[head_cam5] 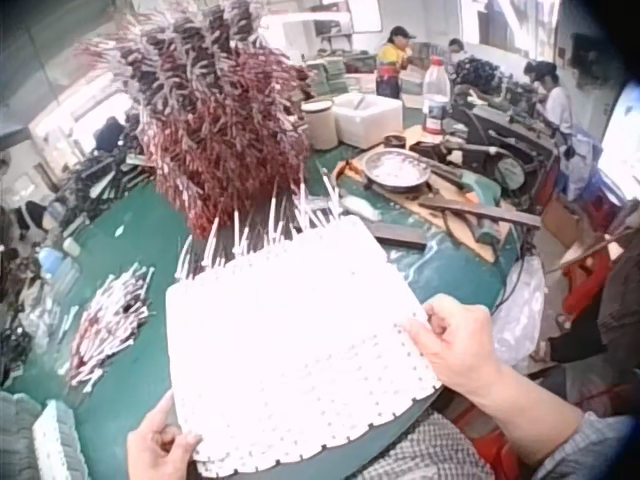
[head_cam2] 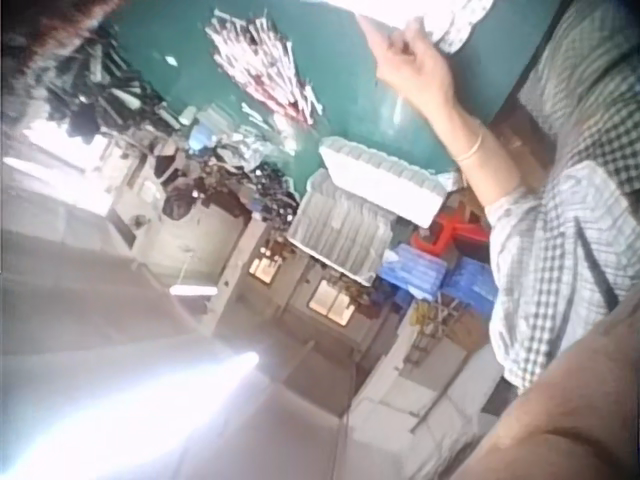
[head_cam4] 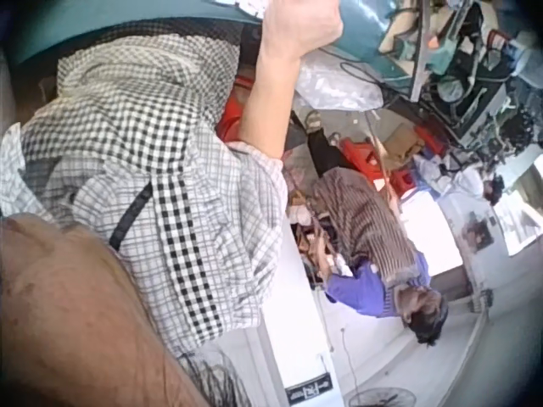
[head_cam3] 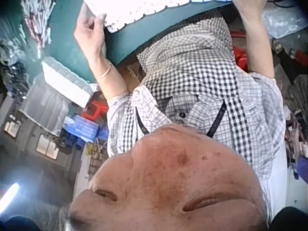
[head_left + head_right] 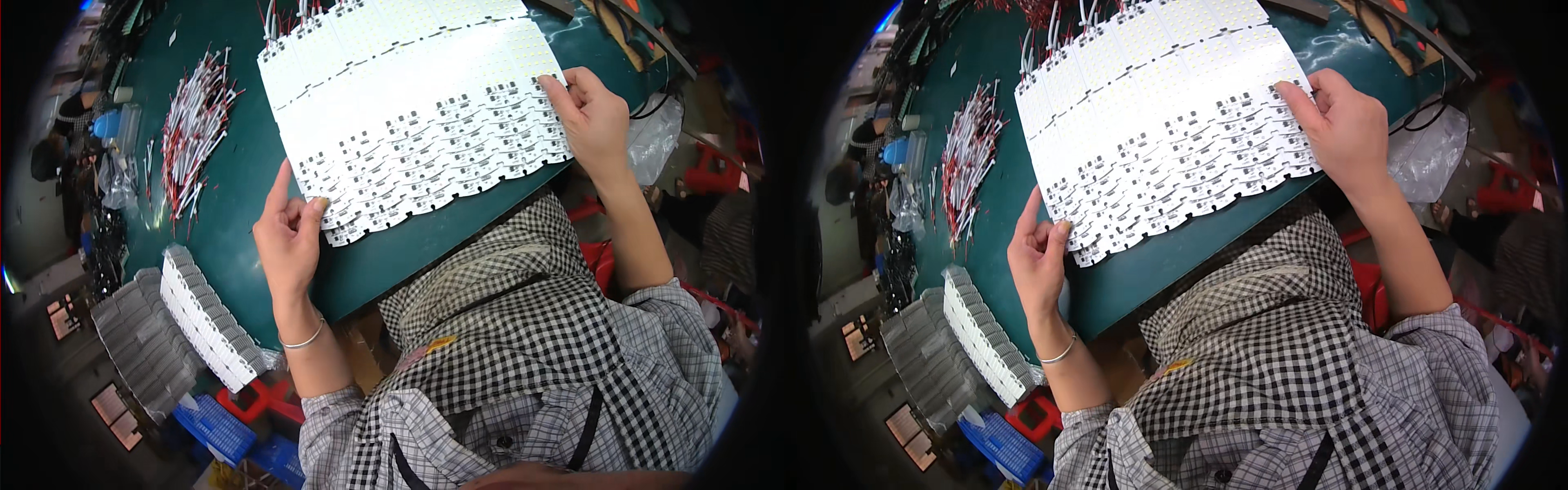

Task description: The person solders wires onto an LED board panel using a soldering gun, turns the panel over by hand, and solders additional wires onto the board.

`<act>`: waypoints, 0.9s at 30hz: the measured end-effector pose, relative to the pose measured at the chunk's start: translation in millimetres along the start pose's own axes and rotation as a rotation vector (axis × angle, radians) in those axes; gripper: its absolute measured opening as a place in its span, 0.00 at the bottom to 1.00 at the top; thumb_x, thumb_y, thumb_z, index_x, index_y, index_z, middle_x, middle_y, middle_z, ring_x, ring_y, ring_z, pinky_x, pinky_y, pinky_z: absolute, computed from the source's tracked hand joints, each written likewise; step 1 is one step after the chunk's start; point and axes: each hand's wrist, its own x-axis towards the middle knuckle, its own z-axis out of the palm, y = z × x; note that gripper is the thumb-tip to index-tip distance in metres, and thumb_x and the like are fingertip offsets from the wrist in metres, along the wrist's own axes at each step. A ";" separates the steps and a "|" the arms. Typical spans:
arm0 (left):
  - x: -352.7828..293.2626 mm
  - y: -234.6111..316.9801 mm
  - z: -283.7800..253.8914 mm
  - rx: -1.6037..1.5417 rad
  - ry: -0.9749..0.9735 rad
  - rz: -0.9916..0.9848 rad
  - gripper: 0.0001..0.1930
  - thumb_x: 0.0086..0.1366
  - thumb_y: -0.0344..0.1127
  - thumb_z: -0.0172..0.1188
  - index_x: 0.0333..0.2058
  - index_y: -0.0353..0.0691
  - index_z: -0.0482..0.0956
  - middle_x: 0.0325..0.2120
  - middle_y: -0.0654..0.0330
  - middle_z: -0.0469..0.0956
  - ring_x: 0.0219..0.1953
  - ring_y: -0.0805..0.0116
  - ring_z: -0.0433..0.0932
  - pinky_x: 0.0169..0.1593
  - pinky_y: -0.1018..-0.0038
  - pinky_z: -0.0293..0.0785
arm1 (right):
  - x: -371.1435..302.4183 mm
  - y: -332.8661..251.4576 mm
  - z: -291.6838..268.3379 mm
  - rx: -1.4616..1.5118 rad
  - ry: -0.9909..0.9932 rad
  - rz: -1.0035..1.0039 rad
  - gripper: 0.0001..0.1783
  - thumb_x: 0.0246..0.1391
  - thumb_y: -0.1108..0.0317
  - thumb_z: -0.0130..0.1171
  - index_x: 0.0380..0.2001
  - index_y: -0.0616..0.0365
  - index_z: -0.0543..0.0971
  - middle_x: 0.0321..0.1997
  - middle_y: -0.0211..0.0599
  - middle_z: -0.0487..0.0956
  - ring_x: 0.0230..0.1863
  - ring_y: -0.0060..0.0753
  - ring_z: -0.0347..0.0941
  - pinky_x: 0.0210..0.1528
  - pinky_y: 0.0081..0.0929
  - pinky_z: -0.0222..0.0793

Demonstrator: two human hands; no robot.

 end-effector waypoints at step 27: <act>-20.0 6.6 0.6 0.183 0.121 0.006 0.27 0.59 0.23 0.61 0.58 0.31 0.68 0.15 0.71 0.63 0.19 0.86 0.57 0.23 0.86 0.53 | 0.7 -10.7 2.6 -0.067 0.022 -0.125 0.17 0.51 0.56 0.65 0.25 0.61 0.76 0.11 0.36 0.68 0.12 0.32 0.61 0.17 0.28 0.57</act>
